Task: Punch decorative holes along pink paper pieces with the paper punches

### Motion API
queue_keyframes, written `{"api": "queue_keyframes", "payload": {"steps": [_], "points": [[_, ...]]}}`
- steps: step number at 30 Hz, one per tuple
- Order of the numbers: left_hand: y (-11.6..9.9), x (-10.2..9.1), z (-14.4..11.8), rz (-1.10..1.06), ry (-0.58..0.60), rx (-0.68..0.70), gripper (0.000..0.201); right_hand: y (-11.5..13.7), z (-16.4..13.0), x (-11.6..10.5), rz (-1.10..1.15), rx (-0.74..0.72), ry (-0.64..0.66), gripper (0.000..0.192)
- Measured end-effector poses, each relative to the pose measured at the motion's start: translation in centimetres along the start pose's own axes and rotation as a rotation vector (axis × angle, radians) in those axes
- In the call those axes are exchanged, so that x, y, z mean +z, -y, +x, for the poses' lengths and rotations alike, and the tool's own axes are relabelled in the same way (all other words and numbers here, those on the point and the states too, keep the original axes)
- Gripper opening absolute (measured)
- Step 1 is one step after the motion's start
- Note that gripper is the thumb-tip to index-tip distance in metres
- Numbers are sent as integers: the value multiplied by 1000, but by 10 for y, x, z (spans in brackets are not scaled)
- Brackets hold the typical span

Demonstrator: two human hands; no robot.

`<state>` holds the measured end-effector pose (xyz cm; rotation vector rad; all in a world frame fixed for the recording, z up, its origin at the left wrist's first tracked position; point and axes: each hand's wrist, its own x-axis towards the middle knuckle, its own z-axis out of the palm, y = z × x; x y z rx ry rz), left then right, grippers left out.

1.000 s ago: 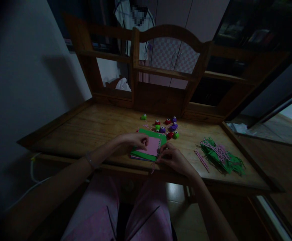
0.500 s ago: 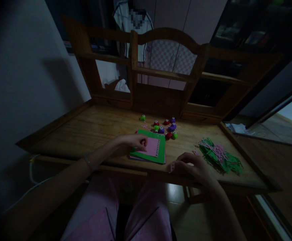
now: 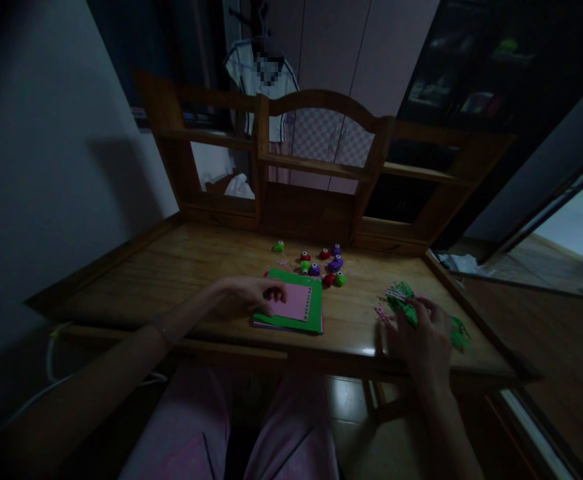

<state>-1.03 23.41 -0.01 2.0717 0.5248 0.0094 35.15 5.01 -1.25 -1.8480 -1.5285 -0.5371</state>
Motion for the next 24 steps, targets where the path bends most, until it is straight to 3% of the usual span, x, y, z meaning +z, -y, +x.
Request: {"api": "queue_keyframes", "payload": {"steps": [1, 3, 6, 10, 16, 24], "points": [[-1, 0, -4, -10, 8, 29, 49, 14, 2, 3, 59, -36, -15, 35], [-4, 3, -12, -14, -28, 66, 52, 44, 6, 7, 225, -165, 99, 29], [-8, 22, -18, 70, -210, 68, 56, 86, 7, 15, 416, -318, 353, 32], [-20, 52, -19, 303, -476, 147, 50, 121, 4, 28, 494, -440, 504, 31], [-47, 71, -19, 744, -470, 204, 24, 133, -2, 40, 377, -489, 535, 25], [-52, 79, -6, 818, -506, 155, 23, 137, -7, 52, 273, -460, 461, 20]]}}
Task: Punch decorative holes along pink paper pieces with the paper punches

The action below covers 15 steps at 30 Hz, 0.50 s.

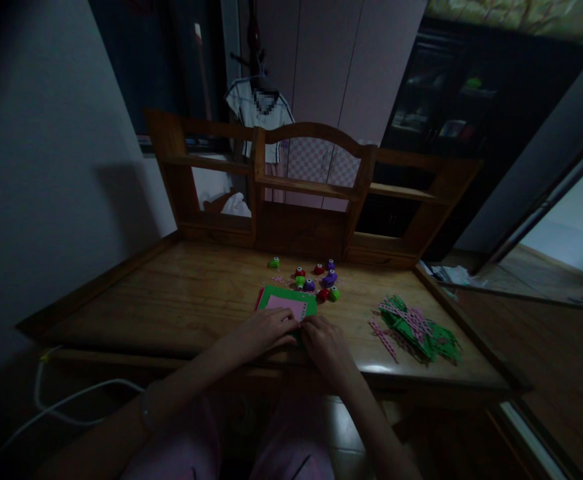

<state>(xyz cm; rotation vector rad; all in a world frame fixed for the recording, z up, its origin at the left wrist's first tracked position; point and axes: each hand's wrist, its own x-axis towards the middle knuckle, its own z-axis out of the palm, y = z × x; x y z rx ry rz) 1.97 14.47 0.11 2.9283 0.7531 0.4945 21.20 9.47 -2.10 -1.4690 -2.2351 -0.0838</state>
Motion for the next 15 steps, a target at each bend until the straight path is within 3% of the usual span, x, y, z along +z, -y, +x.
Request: {"api": "queue_keyframes", "payload": {"steps": [4, 10, 15], "points": [[0, 3, 2, -47, 9, -72, 15, 3, 2, 3, 75, -7, -68, 20], [10, 3, -4, -158, -31, -85, 20, 6, 3, -7, 137, -41, -185, 28], [31, 5, -18, -293, -26, -97, 25, -5, 3, -8, 258, -70, -123, 17]]}}
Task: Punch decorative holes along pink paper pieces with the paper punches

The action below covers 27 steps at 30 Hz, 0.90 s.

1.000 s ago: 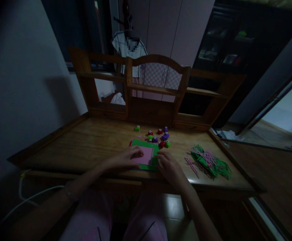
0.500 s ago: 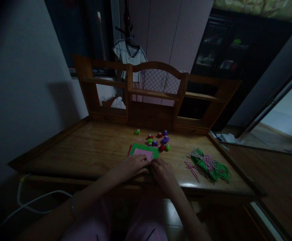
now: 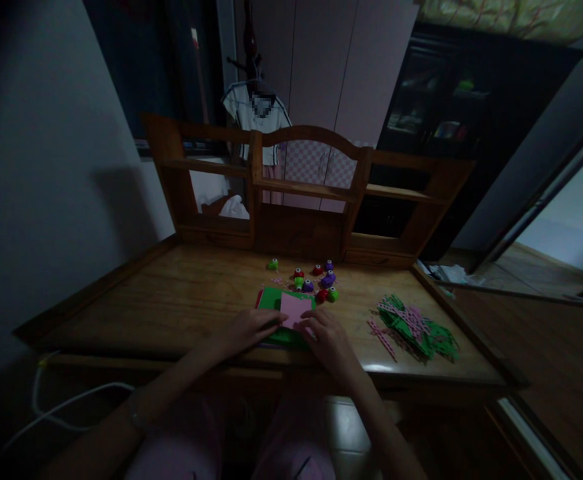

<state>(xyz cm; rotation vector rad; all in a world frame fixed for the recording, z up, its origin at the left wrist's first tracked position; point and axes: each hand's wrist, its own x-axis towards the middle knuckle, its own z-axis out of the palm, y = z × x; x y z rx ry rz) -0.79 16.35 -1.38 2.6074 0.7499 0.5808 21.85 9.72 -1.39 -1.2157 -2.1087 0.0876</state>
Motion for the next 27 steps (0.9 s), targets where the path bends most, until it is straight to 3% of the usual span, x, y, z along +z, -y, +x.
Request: {"api": "queue_keyframes", "payload": {"steps": [4, 9, 18, 27], "points": [[12, -2, -7, -50, -39, 16, 24, -2, -1, 7, 105, 26, 33, 14], [7, -5, -7, -22, -77, 14, 16, -1, 3, 13, 172, 111, 29, 12], [7, 14, 9, 66, -189, 0, 26, -11, 12, 14, 217, 184, 107, 10], [13, 14, 13, 125, -166, 30, 27, -11, 18, 12, 210, 206, 144, 8]]}}
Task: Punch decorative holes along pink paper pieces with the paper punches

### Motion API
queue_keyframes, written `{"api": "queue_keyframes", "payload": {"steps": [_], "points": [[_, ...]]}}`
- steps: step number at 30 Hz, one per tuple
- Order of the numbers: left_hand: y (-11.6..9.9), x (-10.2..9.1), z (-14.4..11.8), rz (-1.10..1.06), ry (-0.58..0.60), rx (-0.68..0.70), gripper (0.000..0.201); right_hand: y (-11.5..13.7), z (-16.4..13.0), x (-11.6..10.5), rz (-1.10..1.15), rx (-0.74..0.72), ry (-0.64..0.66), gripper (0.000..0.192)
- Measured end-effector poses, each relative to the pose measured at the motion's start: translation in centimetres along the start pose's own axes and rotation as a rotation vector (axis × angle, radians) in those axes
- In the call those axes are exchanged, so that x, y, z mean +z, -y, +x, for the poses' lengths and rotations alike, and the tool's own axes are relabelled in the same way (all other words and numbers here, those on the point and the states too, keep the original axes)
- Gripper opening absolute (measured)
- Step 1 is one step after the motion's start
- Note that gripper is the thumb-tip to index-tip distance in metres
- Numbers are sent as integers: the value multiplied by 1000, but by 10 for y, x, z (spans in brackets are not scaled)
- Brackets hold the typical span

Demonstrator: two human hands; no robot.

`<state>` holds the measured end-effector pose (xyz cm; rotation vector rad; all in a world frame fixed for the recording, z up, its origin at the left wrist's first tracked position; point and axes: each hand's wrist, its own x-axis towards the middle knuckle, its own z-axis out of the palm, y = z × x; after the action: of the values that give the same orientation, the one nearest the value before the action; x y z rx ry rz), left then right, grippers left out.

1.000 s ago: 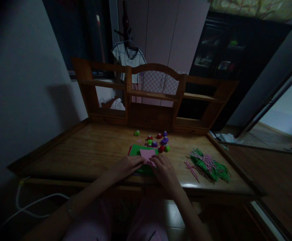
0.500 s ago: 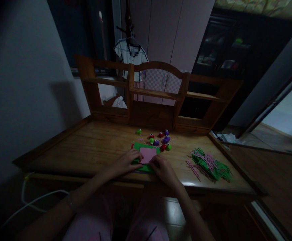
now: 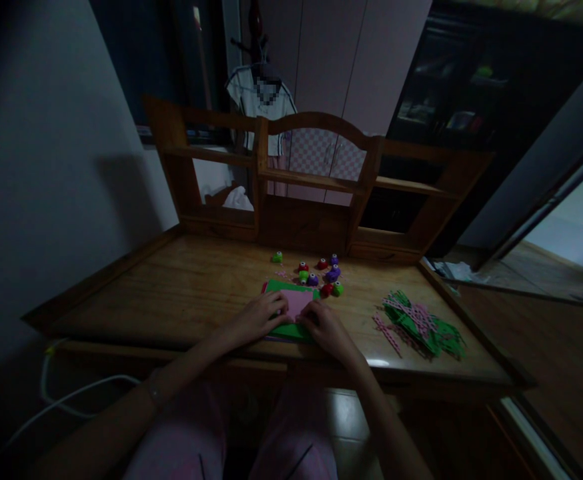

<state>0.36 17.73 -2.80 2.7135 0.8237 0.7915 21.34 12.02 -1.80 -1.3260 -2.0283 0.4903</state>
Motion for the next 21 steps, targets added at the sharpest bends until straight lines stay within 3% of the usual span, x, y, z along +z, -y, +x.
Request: {"api": "queue_keyframes", "payload": {"steps": [9, 15, 21], "points": [[-2, 1, -2, 115, 2, 51, 19, -3, 4, 1, -23, -21, -5, 11], [-2, 1, -2, 133, 2, 52, 19, -2, 3, -10, 63, -39, 79, 20], [-3, 1, -3, 133, 2, 49, 21, -7, 6, -10, 25, 4, 55, 18]]}}
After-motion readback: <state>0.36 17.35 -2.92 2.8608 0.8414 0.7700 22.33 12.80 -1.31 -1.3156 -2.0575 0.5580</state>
